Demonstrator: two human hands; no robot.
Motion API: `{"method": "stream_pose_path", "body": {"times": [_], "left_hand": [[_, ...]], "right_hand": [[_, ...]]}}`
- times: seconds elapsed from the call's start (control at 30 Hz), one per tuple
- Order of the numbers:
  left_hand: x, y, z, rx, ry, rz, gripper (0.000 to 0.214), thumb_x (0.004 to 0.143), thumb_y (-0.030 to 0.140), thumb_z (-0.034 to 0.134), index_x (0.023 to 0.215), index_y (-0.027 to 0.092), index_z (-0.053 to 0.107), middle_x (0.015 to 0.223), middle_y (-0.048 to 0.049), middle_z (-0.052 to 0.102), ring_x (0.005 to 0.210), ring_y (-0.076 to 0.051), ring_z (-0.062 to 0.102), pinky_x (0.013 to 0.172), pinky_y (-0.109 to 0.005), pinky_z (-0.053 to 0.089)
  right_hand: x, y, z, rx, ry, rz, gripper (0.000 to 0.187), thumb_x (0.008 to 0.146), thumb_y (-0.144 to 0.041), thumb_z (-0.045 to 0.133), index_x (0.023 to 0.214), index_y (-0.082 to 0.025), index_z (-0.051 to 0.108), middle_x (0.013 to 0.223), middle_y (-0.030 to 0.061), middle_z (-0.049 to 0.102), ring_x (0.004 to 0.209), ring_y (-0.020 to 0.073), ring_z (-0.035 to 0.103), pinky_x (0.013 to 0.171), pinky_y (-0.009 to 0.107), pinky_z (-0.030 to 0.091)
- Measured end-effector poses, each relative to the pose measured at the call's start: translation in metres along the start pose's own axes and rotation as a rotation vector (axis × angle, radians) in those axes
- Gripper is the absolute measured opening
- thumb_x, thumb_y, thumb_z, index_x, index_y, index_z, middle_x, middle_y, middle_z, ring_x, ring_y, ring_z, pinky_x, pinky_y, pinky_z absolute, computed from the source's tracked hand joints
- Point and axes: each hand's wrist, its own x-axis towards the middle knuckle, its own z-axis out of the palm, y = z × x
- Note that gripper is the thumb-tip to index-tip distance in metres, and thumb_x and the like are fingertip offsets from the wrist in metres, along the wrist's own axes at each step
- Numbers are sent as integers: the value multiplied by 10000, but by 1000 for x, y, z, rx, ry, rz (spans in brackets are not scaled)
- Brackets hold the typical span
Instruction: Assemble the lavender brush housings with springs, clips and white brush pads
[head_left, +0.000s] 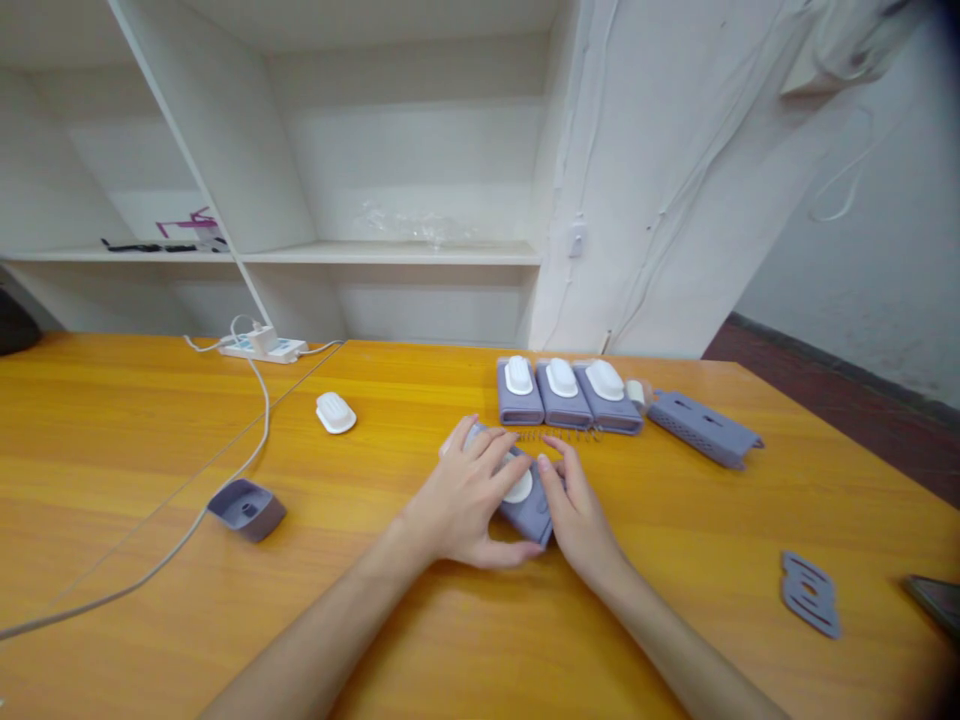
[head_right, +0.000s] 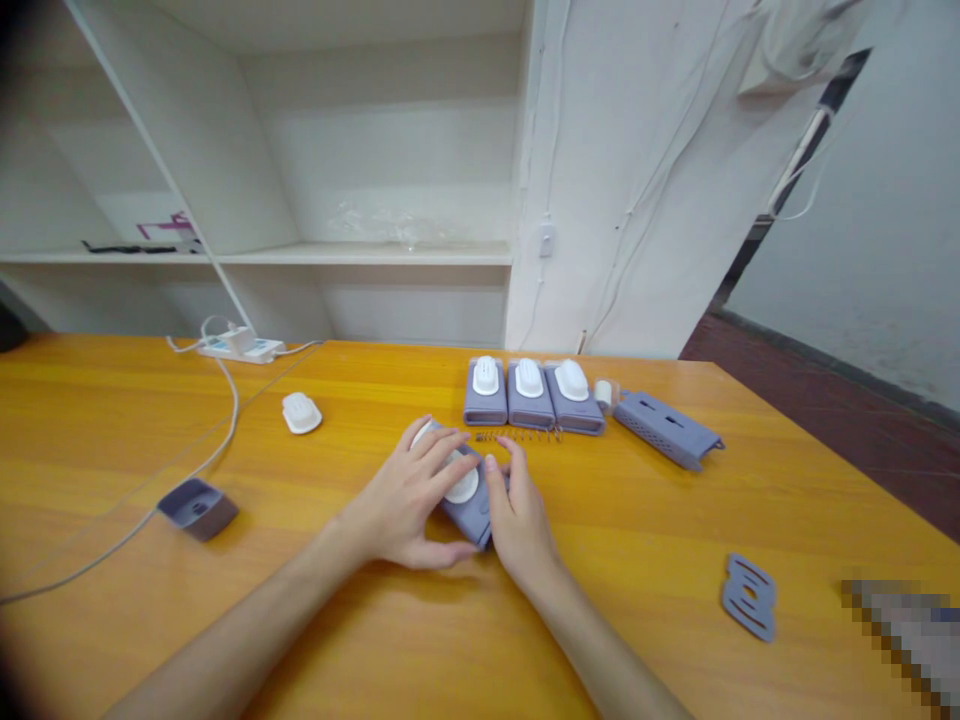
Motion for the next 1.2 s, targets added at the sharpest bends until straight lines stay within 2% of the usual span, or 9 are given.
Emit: {"method": "stream_pose_path", "body": {"times": [0.1,0.2,0.3,0.4,0.63,0.73,0.9,1.0,1.2], "left_hand": [[1,2,7,20,37,-53,801,584,683,582,1194,175,477,1252,-158,470,1169,-346,395,1052,-552,143],[1,-1,7,60,57,-136,776,561,530,667,1226,192,454,1326,-161,392,1208,-364,343,1031,-553,192],[-2,-11,3,68,26,-180,726,604,421,664,1255,206,425,1290,-157,415,1158,-350,388,956,-528,318],[-6,-27,4,45,17,-180,622,664,484,648,1198,225,463,1270,-142,422,1159,-329,391,927,-490,376],[-8,-57,33,131,214,-340,549,682,511,657,1084,188,470,1168,-131,459,1084,-283,461,881,-432,443],[-9,-63,41,143,170,-473,394,762,462,597,1041,210,480,1071,-86,496,981,-232,530,801,-366,483],[-8,-63,44,120,117,-519,249,879,290,458,1117,226,428,1100,-66,502,970,-189,554,733,-293,484],[-5,-59,45,261,72,-558,139,903,247,379,983,208,486,997,-69,529,919,-198,548,668,-284,465],[-3,-56,46,292,7,-462,197,894,325,381,926,204,534,892,-69,550,864,-216,524,696,-320,437]], "right_hand": [[-1,-2,4,8,24,-3,378,875,-448,413,1160,-212,488,1031,70,609,949,229,561,845,372,425],[-1,-3,7,-9,-27,-51,330,874,-406,429,1109,-200,538,1125,83,590,1030,234,536,915,394,395],[-3,-2,11,-96,-61,-104,320,849,-376,482,1093,-192,576,1035,84,624,955,239,563,875,408,421],[-5,-1,13,-165,-79,-162,285,830,-340,514,1050,-188,614,941,73,639,896,233,574,842,401,437],[-3,1,7,-125,-16,-147,237,845,-298,478,1006,-196,619,907,62,657,819,210,595,731,349,468],[5,2,-4,-173,90,-208,234,857,-297,458,993,-197,620,935,69,650,841,212,587,703,332,460],[34,16,-42,-329,427,-316,244,848,-269,455,1021,-177,601,937,84,630,853,214,569,750,346,438],[49,29,-66,-434,583,-301,267,821,-245,459,1032,-154,595,905,93,617,841,224,561,741,350,435],[56,43,-85,-553,662,-270,301,776,-224,454,1023,-133,600,874,104,613,812,234,547,761,363,419]]}}
